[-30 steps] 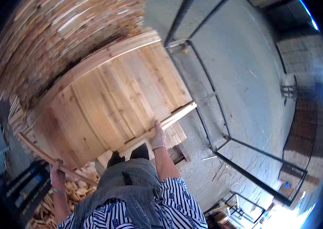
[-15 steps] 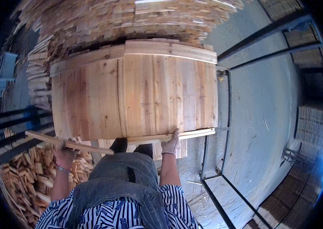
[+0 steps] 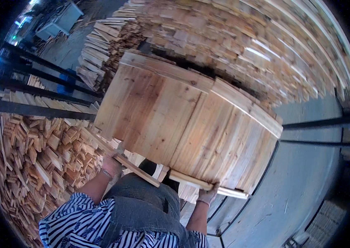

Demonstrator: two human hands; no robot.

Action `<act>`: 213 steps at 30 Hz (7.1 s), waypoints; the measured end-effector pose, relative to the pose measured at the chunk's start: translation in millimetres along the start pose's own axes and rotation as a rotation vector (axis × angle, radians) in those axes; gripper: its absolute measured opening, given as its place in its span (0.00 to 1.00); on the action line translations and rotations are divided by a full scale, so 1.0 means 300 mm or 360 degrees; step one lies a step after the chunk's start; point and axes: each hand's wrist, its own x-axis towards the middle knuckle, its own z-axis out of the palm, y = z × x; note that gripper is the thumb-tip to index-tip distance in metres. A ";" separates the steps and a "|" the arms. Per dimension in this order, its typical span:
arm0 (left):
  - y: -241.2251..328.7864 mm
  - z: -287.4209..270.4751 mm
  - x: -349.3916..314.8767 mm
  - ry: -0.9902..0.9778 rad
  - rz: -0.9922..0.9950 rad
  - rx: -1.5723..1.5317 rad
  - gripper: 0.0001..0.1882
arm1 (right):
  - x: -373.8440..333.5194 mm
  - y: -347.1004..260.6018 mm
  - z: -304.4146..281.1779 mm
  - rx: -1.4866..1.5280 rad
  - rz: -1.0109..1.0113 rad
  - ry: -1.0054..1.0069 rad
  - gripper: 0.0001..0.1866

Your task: The person repeatedly picks up bundles of wooden planks from a large pile and stacks them onto a pallet. They wear gloves and handle the lumber by hand, moving from the pile to the pallet in a repetitive cycle.

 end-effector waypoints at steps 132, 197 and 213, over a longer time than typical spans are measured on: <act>0.685 0.475 0.282 0.0525 0.1222 0.2765 0.39 | -0.294 0.292 0.666 -0.2787 -0.0787 -0.1618 0.30; 1.054 -1.004 -1.785 0.0396 0.3001 -0.0218 0.32 | -2.884 1.571 1.422 -0.1659 0.1281 -0.3977 0.22; 1.298 -1.089 -1.734 -0.0299 0.2621 -0.0801 0.25 | -2.864 1.714 1.354 -0.1449 0.1101 -0.3984 0.38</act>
